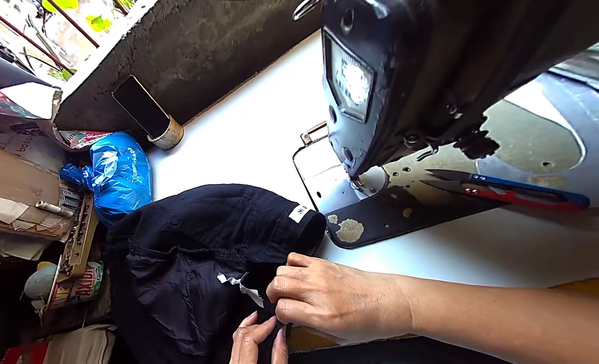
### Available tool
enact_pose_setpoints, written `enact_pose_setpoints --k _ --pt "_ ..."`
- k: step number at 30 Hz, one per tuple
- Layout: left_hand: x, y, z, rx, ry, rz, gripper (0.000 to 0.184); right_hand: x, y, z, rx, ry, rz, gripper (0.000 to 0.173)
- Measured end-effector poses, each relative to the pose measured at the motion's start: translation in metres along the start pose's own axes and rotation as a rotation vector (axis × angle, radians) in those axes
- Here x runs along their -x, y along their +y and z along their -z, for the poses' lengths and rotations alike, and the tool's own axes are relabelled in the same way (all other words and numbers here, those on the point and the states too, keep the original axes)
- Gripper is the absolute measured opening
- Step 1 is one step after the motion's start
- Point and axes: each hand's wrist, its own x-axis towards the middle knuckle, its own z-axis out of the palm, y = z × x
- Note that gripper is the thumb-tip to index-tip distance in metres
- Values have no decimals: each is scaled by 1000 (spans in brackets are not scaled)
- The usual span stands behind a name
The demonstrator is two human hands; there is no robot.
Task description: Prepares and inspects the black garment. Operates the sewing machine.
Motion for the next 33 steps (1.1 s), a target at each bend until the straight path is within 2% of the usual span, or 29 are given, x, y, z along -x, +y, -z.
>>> enact_pose_setpoints --k 8,13,18,21,24,27,30,33 --pt "-2 -2 2 -25 -18 -15 12 2 5 0 -64 39 -54 12" --pt "-8 1 9 149 -66 175 13 0 14 9 2 61 -93 13" --pt "-21 3 16 246 -221 312 14 3 17 2 178 -46 -100 13" --pt "-34 5 25 461 -334 394 19 -4 19 7 129 -32 -104 11" --pt "-50 1 37 877 -401 502 19 -27 19 27 24 14 -72 15" --pt "-55 2 34 1165 -443 545 22 -52 18 50 -2 21 -36 19" --pt "-50 -5 15 1341 -432 643 22 -53 31 46 50 33 -34 17" --pt "-45 -8 0 1375 -379 757 21 -29 52 20 95 57 -69 18"
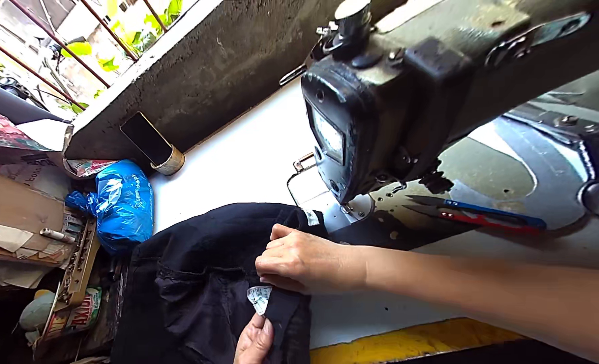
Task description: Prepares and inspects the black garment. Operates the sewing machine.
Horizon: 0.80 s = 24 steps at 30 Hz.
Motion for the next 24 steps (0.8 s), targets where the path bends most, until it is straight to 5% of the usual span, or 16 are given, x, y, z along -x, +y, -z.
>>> enact_pose_setpoints --k 5,16,24 --pt "8 2 -19 -123 185 -18 34 13 -2 -3 40 35 -29 18" --pt "7 7 -22 -145 219 -46 32 42 -61 31 108 300 -80 19" --pt "-32 6 -24 -79 160 -135 27 65 -70 -7 280 171 -282 41"
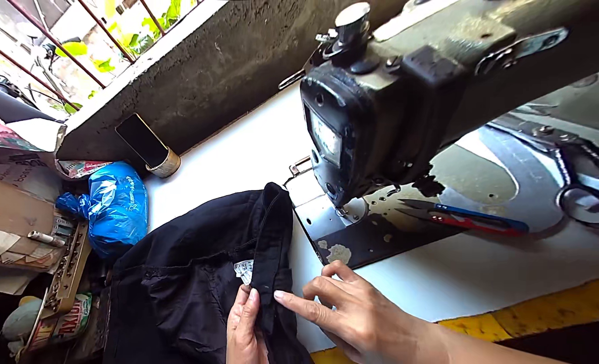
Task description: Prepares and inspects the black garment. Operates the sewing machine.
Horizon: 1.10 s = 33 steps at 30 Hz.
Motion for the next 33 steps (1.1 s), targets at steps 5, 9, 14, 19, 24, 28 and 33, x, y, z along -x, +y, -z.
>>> enact_pose_setpoints --k 5,9,14,19,24,28,33 --pt "4 -2 1 -25 -14 -46 26 5 -2 -9 -35 35 -39 41" --pt "10 2 -4 -160 48 -56 24 6 -3 -8 6 25 -58 40" --pt "13 2 -3 -327 115 -67 25 7 -4 -12 114 -16 -47 37" --pt "16 -1 0 -326 104 -34 26 7 -3 -11 49 -41 -53 36" --pt "17 1 -1 -254 95 -7 28 8 -1 -5 -140 16 -8 31" --pt "19 3 -3 -277 83 -19 28 7 -3 -7 -111 45 -41 42" --pt "20 7 -1 -271 42 -14 26 7 -5 -12 -5 -7 -19 44"
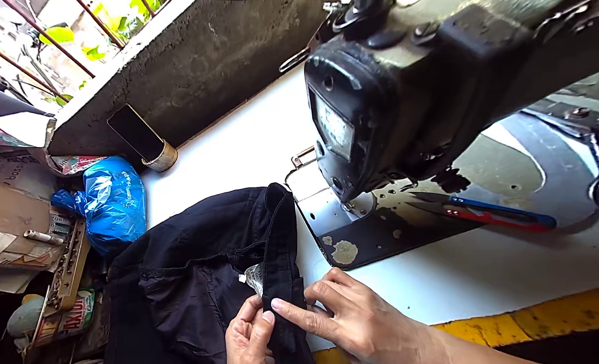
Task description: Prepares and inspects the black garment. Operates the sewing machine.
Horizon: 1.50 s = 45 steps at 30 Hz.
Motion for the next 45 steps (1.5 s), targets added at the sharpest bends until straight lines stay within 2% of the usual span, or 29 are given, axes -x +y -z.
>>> enact_pose_setpoints --k 3,7,10,13,16,21,26,33,36,41,45 --pt "-3 -2 5 25 -9 13 19 0 -1 0 23 2 29 42" --pt "-12 -1 -9 -97 131 24 17 1 -1 -1 60 -8 64 39" --pt "-16 -1 -14 -138 172 11 16 2 -1 0 41 0 80 37" --pt "-17 2 -13 -143 119 22 9 2 -3 2 -6 30 102 30" --pt "-17 10 -8 -197 22 54 21 2 -3 3 -42 63 104 26" --pt "-24 22 -6 -212 -62 146 23 2 -4 6 -117 102 122 19" --pt "-24 27 -11 -172 -43 226 22 -2 -7 2 -20 109 114 21" --pt "-24 22 -16 -259 -24 179 21 -5 -11 -2 42 134 81 20" --pt "-25 24 -14 -238 -51 199 19 -8 -13 -1 82 159 47 15" --pt "-27 26 -13 -167 -66 283 17 -14 -9 -3 47 201 -14 19" --pt "-29 28 -10 -112 -99 342 17 -11 -10 -4 -4 197 4 18"
